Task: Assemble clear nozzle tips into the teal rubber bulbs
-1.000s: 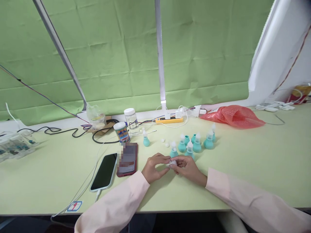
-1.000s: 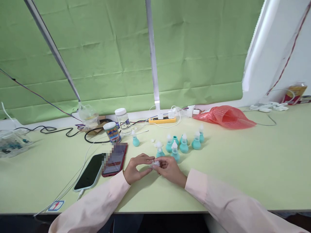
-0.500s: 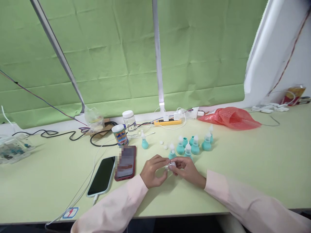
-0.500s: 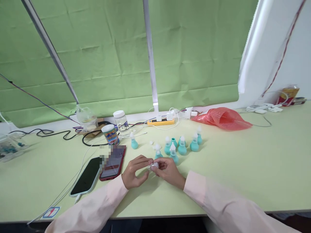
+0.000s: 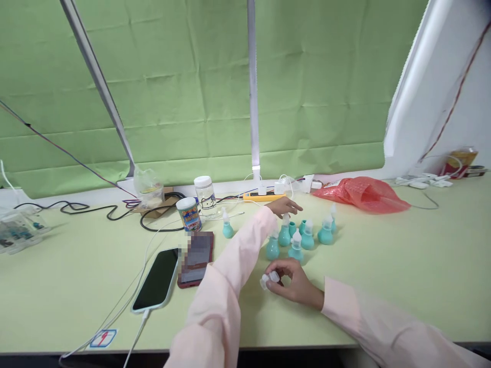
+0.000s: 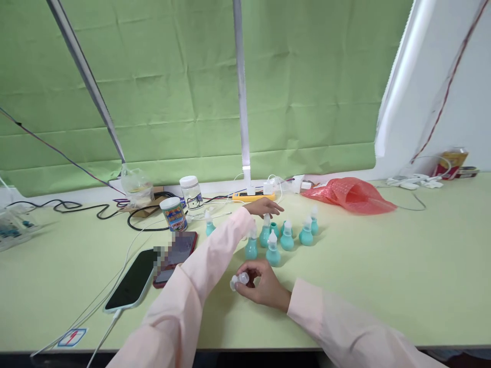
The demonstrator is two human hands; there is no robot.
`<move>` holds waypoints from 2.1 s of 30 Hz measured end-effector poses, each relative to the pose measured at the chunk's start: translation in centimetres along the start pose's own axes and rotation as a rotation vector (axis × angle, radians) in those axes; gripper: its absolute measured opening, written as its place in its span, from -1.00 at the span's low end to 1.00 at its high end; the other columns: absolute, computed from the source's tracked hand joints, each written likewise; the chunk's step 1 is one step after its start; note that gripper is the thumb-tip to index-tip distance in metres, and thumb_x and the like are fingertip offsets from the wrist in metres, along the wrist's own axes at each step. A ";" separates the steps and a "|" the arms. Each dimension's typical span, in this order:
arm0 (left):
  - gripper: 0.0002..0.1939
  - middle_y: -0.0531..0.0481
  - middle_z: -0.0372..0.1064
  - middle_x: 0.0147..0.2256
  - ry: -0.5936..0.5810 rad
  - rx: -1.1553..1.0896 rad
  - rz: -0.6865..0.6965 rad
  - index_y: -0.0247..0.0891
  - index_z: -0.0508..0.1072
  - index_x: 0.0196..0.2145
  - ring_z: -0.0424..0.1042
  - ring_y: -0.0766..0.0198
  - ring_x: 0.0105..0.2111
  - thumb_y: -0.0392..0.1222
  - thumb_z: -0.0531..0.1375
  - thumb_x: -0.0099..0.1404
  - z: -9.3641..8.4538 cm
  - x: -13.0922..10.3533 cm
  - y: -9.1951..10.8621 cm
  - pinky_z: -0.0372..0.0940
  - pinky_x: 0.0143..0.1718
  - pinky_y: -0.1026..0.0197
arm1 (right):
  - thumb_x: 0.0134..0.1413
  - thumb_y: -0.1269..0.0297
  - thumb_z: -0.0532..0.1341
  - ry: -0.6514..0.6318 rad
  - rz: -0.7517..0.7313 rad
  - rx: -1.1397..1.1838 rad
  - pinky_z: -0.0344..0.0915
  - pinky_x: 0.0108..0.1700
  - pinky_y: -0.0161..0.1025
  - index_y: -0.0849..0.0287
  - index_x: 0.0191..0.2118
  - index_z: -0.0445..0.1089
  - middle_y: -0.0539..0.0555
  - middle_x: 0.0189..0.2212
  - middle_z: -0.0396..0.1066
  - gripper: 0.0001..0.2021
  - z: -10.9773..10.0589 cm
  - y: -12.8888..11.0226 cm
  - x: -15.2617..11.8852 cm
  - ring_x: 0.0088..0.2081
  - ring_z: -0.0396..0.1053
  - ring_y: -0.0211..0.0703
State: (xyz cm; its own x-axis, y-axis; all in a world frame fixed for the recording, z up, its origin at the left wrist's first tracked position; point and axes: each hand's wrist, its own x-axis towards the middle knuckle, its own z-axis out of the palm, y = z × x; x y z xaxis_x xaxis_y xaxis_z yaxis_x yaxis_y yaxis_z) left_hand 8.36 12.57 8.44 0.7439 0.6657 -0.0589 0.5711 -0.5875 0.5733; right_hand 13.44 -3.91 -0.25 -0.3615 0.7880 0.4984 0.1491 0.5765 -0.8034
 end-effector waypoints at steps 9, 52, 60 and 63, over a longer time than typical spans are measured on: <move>-0.65 -0.08 0.35 -0.33 0.087 0.298 -0.117 -0.29 0.43 -0.44 0.27 0.15 -0.27 -0.12 0.23 -0.27 1.7 1.9 -0.9 0.17 -0.26 0.17 | -0.28 0.36 0.14 -0.078 -0.012 -0.015 0.11 -0.65 -0.42 0.24 -0.53 0.28 -0.02 -0.65 0.25 -0.92 -0.2 -0.1 0.1 -0.65 0.14 -0.39; -0.76 0.03 0.29 -0.46 0.521 0.206 -0.132 -0.22 0.29 -0.37 0.27 0.33 -0.47 -0.04 -0.04 0.09 8.5 -15.7 -2.2 0.11 -0.49 0.33 | -0.01 0.10 -0.06 0.053 0.201 0.135 0.09 -0.64 -0.40 0.20 -0.23 0.17 -0.10 -0.70 0.06 -0.70 -0.6 0.3 0.8 -0.67 0.06 -0.38; -0.52 0.00 0.16 -0.41 0.363 0.328 -0.053 -0.23 0.30 -0.36 0.24 0.27 -0.42 0.14 0.16 -0.22 8.4 -16.2 -2.4 0.14 -0.46 0.29 | -0.06 0.13 0.03 0.091 0.213 0.242 0.14 -0.59 -0.39 0.13 -0.24 0.06 -0.09 -0.59 0.14 -0.74 -0.5 0.2 0.6 -0.63 0.12 -0.40; -0.52 0.06 0.14 -0.48 0.558 0.137 -0.079 -0.27 0.25 -0.45 0.22 0.31 -0.45 0.06 0.23 -0.32 7.9 -17.0 -2.3 0.16 -0.44 0.27 | -0.14 0.15 0.10 0.066 0.199 0.235 0.18 -0.58 -0.37 0.17 -0.37 0.13 -0.07 -0.60 0.17 -0.78 -0.6 0.3 0.7 -0.61 0.15 -0.38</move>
State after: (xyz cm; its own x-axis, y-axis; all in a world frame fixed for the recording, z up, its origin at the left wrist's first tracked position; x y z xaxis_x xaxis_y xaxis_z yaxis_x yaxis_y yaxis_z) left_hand -2.90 -0.97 1.68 0.4227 0.8301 0.3636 0.6850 -0.5553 0.4715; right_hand 13.83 -3.11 0.08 -0.2846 0.8972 0.3378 -0.0085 0.3500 -0.9367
